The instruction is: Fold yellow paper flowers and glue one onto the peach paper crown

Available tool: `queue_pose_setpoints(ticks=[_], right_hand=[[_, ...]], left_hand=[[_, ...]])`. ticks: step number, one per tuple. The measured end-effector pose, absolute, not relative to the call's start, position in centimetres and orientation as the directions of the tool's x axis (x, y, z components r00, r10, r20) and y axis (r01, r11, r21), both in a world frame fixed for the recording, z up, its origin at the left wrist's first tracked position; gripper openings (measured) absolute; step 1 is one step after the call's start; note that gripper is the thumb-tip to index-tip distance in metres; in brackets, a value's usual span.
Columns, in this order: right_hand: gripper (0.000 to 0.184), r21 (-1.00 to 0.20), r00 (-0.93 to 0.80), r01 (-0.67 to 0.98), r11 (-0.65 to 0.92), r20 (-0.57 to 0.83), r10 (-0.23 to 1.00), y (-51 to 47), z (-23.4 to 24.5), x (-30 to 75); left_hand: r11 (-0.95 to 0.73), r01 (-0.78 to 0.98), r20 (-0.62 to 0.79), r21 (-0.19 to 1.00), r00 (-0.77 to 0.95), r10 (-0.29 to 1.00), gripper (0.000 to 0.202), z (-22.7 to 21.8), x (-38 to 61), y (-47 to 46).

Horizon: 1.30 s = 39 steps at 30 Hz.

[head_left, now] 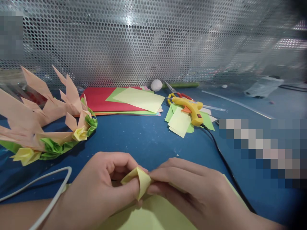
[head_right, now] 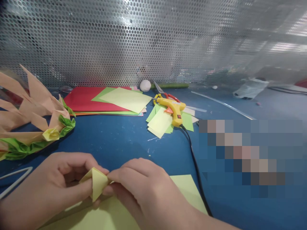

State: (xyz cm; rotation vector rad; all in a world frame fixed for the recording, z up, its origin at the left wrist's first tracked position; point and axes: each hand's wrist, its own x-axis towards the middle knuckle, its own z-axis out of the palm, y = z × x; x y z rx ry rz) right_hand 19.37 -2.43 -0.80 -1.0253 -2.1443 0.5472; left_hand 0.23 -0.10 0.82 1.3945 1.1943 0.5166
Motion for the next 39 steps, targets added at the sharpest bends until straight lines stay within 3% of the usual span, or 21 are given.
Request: queue_pose_setpoints(ticks=[6,11,15,19,24,31,39], right_hand=[[0.017,-0.652,-0.457,0.486,0.582,0.378,0.805,-2.4,-0.5,19.3],[0.017,-0.73,-0.427,0.475,0.491,0.296,0.854,-2.3,-0.2,19.2],[0.018,-0.762,-0.383,0.484,0.43,0.257,0.887,-2.3,-0.1,19.1],[0.021,-0.803,-0.329,0.479,0.356,0.211,0.92,-2.3,0.0,18.9],[0.025,-0.816,-0.302,0.501,0.288,0.147,0.942,-2.4,0.0,18.8],[0.028,-0.771,-0.275,0.545,0.33,0.207,0.939,-2.6,0.3,18.6],[0.026,-0.757,-0.303,0.556,0.344,0.201,0.932,-2.6,0.4,18.5]], left_hand=[[0.133,0.362,-0.287,0.923,0.414,0.864,0.016,1.0,0.1,-0.1],[0.179,0.238,-0.273,0.955,0.464,0.843,0.012,1.0,-0.1,0.0],[0.144,0.185,-0.219,0.972,0.499,0.838,0.02,0.8,-0.4,0.0],[0.029,0.295,-0.171,0.955,0.467,0.868,0.031,0.6,-0.6,-0.2],[-0.049,0.42,-0.144,0.906,0.417,0.898,0.029,0.7,-0.5,-0.5],[-0.172,0.473,-0.118,0.864,0.521,0.845,0.034,1.1,-0.4,-0.5],[-0.084,0.471,-0.199,0.878,0.52,0.831,0.034,1.2,-0.2,-0.3]])
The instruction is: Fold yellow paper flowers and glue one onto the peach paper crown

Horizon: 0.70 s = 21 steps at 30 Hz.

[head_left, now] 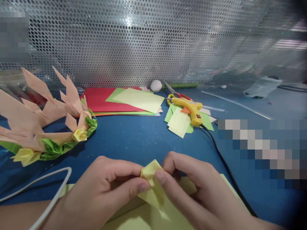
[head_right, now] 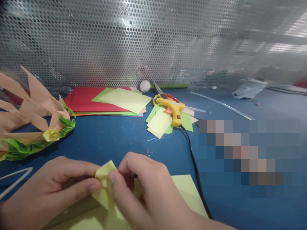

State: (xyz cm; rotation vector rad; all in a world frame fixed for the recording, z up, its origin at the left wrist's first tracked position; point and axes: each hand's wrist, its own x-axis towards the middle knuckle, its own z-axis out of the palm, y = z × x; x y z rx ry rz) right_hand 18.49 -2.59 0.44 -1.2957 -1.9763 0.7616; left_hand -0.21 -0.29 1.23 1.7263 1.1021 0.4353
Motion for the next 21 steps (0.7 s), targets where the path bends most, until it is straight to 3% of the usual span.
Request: queue_pose_setpoints(ticks=[8,11,16,21], right_hand=[[0.015,-0.815,-0.317,0.471,0.338,0.201,0.927,-2.7,0.3,18.7],[0.009,-0.843,-0.313,0.423,0.334,0.21,0.926,-2.3,0.1,18.8],[0.01,-0.953,-0.251,0.235,0.191,0.131,0.959,-1.7,0.3,18.8],[0.013,-0.959,-0.29,0.182,0.218,0.159,0.944,-1.5,0.3,18.8]], left_hand=[[0.052,0.421,-0.287,0.905,0.518,0.805,0.033,1.1,-0.2,-0.3],[0.059,0.398,-0.275,0.916,0.514,0.813,0.031,1.0,-0.2,0.0],[0.065,0.329,-0.223,0.942,0.471,0.853,0.035,1.1,-0.4,0.3],[0.115,0.23,-0.212,0.966,0.462,0.861,0.029,1.0,-0.4,0.4]])
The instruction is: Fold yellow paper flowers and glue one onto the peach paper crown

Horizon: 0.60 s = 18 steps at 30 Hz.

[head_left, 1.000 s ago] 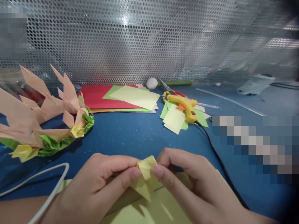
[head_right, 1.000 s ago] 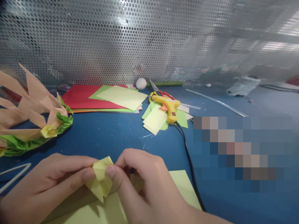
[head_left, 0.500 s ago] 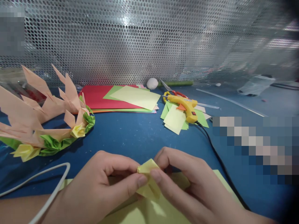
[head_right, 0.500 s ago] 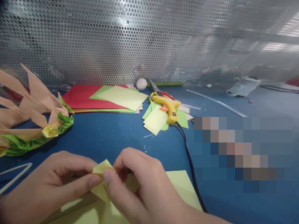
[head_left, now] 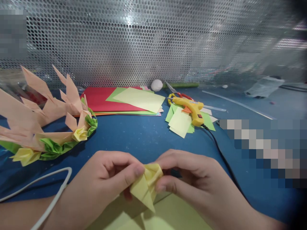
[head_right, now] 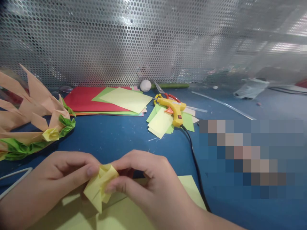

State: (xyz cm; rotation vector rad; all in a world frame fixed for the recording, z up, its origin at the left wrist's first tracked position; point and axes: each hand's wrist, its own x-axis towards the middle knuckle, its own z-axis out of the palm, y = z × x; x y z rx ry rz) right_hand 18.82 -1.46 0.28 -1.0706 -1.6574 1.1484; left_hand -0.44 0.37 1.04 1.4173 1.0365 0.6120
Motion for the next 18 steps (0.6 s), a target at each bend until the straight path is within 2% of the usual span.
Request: queue_pose_setpoints(ticks=[6,11,18], right_hand=[[0.011,-0.838,-0.339,0.305,0.452,0.348,0.874,-1.66,0.01,19.06],[0.015,-0.737,-0.419,0.34,0.584,0.438,0.796,-2.15,-0.05,19.12],[0.015,-0.734,-0.395,0.348,0.583,0.449,0.802,-2.02,-0.28,18.96]], left_hand=[[0.141,0.225,-0.218,0.964,0.37,0.903,0.013,0.71,-0.19,-0.03],[0.138,0.267,-0.23,0.954,0.354,0.907,0.013,0.88,-0.03,-0.16],[0.122,0.229,-0.202,0.966,0.37,0.907,0.016,0.7,-0.05,-0.51]])
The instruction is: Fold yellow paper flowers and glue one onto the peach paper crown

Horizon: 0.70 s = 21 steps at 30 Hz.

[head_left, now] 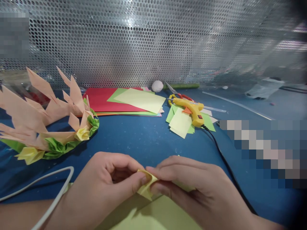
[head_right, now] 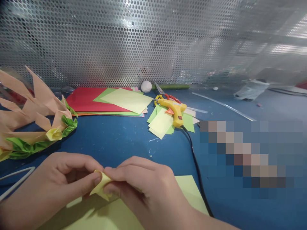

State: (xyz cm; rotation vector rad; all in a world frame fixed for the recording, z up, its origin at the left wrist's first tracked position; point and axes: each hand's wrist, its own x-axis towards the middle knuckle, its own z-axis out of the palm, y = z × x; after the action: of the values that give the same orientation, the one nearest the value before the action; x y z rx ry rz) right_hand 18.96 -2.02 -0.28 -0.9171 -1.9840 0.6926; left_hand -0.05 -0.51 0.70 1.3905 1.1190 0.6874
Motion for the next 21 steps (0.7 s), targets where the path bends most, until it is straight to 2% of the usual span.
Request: queue_pose_setpoints(ticks=[5,11,16,21], right_hand=[[0.012,-0.765,-0.386,0.332,0.553,0.425,0.819,-2.16,-0.5,18.89],[0.013,-0.862,-0.297,0.355,0.362,0.263,0.918,-2.4,-0.33,18.74],[0.014,-0.851,-0.282,0.383,0.359,0.263,0.923,-2.47,-0.33,18.78],[0.016,-0.845,-0.247,0.415,0.337,0.252,0.936,-2.44,-0.36,18.58]], left_hand=[[0.128,0.202,-0.199,0.971,0.389,0.899,0.016,0.61,-0.3,-0.73],[0.111,0.189,-0.18,0.976,0.399,0.899,0.021,0.29,-0.36,-0.81],[0.03,0.246,-0.132,0.969,0.41,0.902,0.02,0.38,-0.3,-0.75],[0.04,0.275,-0.171,0.961,0.47,0.866,0.017,0.67,-0.05,-0.59]])
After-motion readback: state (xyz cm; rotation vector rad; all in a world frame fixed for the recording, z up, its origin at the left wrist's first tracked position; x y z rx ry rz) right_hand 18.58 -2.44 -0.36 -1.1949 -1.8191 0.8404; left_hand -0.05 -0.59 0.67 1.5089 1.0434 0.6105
